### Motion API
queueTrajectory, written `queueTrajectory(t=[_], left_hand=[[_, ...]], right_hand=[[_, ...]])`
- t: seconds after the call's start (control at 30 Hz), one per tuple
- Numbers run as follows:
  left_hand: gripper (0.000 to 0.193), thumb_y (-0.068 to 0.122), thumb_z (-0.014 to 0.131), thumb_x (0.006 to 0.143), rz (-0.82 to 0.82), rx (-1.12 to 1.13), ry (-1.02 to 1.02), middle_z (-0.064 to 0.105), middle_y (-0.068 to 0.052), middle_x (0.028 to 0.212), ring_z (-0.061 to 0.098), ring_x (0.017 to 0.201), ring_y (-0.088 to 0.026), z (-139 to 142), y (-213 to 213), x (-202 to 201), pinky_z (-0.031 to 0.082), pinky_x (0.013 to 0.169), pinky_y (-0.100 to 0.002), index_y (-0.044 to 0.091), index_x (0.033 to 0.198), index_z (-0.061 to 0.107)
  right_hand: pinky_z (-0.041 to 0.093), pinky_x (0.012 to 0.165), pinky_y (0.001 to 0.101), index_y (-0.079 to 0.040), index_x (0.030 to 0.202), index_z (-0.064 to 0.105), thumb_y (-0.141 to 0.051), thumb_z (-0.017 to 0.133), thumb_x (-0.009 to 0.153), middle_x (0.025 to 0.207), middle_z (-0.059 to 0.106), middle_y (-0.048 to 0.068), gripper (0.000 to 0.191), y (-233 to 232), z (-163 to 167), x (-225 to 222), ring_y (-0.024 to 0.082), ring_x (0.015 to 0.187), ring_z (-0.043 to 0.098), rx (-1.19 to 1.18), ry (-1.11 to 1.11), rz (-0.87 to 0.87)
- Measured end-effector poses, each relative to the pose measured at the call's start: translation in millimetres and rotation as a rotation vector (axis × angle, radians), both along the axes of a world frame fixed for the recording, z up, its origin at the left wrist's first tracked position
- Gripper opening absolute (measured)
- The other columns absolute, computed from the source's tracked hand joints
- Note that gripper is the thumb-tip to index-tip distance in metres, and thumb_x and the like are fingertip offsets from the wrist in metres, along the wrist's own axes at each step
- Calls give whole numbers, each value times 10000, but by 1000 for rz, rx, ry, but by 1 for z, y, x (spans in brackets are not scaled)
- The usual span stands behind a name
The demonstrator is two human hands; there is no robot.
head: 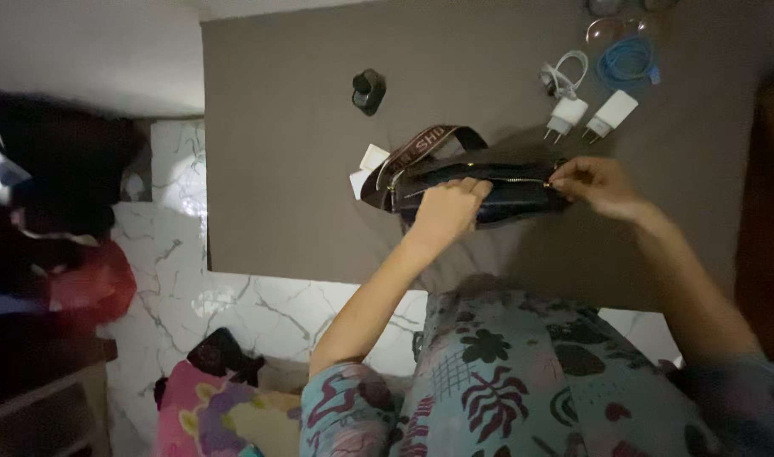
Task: The person packs a handbag on a table, opening it and placing items inside one at a time: a tube, a round container, a wallet, a small pouch, a cable, and charging adapters, arranging them inside the bag.
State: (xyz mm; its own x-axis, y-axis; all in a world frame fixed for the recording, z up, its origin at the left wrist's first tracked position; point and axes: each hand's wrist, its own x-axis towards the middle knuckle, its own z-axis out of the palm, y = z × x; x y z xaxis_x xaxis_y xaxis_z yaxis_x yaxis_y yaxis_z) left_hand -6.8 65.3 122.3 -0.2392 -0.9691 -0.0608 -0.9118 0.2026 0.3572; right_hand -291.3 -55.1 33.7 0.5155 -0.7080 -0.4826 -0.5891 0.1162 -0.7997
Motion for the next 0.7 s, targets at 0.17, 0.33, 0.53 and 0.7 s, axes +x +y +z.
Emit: queueTrajectory(t=[0.17, 0.33, 0.53, 0.7], left_hand=[[470, 66, 766, 758, -5, -127, 454, 738, -109, 1189, 730, 1065, -307, 20, 14, 22, 581, 903, -408, 97, 1220, 686], [618, 185, 947, 716, 1129, 139, 824, 659, -93, 977, 714, 868, -209, 56, 35, 78, 649, 734, -369, 16, 1099, 492], [698, 76, 895, 811, 515, -530, 1648, 591, -124, 1240, 640, 1112, -251, 82, 43, 141, 563, 1008, -391, 5, 1370, 482], [651, 73, 872, 832, 553, -436, 1505, 587, -113, 1270, 615, 1173, -237, 53, 21, 118, 528, 1049, -386, -15, 1365, 507]], right_hand=[[524, 733, 321, -67, 1093, 746, -224, 694, 951, 963, 746, 65, 218, 3, 9, 3, 161, 827, 668, -72, 61, 56], [539, 720, 352, -79, 1142, 724, -276, 704, 954, 957, 718, 86, 273, 10, 32, 11, 195, 820, 670, -99, 85, 29], [560, 863, 401, -62, 1117, 720, -324, 789, 893, 1083, 669, 143, 351, -2, 59, 36, 250, 1000, 662, -545, 16, 74], [531, 941, 480, -45, 1283, 682, -358, 738, 935, 1194, 709, 194, 471, -30, 51, 92, 361, 1084, 662, -682, -127, 422]])
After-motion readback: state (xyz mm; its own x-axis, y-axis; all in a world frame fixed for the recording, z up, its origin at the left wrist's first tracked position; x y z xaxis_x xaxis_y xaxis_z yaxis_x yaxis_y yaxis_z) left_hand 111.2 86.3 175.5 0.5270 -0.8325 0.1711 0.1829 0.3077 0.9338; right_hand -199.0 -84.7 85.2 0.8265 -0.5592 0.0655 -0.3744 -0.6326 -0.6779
